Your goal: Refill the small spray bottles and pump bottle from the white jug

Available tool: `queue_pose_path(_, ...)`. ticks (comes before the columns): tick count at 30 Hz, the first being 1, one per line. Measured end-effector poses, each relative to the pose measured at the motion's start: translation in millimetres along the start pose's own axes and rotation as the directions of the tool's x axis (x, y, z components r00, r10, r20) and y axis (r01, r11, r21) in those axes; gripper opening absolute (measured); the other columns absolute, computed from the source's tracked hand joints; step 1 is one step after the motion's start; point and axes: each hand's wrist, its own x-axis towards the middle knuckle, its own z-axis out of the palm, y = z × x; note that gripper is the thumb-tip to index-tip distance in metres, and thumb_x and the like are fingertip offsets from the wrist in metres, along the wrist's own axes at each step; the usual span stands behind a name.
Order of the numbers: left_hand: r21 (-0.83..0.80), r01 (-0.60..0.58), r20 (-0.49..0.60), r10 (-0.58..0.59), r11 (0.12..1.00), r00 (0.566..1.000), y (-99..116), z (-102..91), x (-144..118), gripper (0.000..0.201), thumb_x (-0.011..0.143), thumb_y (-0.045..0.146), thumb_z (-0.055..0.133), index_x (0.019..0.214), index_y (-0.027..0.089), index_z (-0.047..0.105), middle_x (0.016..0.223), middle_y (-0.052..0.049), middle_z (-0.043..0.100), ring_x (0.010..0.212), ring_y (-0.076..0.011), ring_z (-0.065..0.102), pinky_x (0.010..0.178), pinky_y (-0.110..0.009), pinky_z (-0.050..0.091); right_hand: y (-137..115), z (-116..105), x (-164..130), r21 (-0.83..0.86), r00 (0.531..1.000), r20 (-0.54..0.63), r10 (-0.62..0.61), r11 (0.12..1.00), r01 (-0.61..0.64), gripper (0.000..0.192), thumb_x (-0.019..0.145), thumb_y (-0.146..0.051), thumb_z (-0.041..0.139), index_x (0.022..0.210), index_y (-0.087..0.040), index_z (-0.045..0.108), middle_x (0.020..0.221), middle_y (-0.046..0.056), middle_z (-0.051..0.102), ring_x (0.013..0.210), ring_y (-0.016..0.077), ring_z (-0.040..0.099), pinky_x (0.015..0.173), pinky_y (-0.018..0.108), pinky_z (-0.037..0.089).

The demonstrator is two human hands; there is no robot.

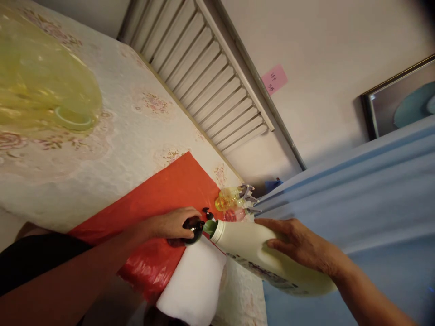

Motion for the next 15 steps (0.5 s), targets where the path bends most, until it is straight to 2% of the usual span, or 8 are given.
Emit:
queue_pose_path(3, -0.012, -0.001, 0.002, 0.001, 1.0, 1.0, 0.7, -0.6, -0.4, 0.042, 0.067, 0.022, 0.056, 0.109, 0.021, 0.057, 0.098, -0.006, 0.06, 0.056, -0.0154, 0.06, 0.039, -0.023, 0.043, -0.1, -0.4, -0.4, 0.0, 1.0, -0.008, -0.015, 1.0, 0.015, 0.048, 0.09, -0.032, 0.056, 0.137, -0.029, 0.055, 0.117, 0.004, 0.072, 0.095, 0.0239, 0.068, 0.084, 0.031, 0.053)
queue_pose_path(9, 0.066, -0.063, -0.041, 0.066, 0.996, 0.997, -0.6, -1.5, 0.6, 0.039, 0.067, 0.022, 0.058, 0.106, 0.021, 0.06, 0.1, -0.005, 0.063, 0.072, -0.0199, 0.064, 0.047, -0.022, 0.046, -1.3, -1.2, -0.4, -0.008, 1.0, -0.008, -0.006, 1.0, 0.006, 0.047, 0.089, -0.03, 0.056, 0.137, -0.03, 0.056, 0.106, 0.003, 0.074, 0.087, 0.0223, 0.068, 0.078, 0.029, 0.052)
queue_pose_path(15, 0.054, -0.044, -0.04, 0.046, 0.998, 0.998, -3.9, -1.1, 1.6, 0.042, 0.068, 0.023, 0.06, 0.11, 0.022, 0.061, 0.095, -0.005, 0.067, 0.069, -0.0203, 0.066, 0.05, -0.026, 0.047, -2.1, -1.9, 0.2, -0.003, 1.0, 0.007, 0.007, 1.0, -0.007, 0.047, 0.09, -0.031, 0.055, 0.136, -0.03, 0.055, 0.102, 0.002, 0.074, 0.085, 0.0213, 0.067, 0.076, 0.028, 0.051)
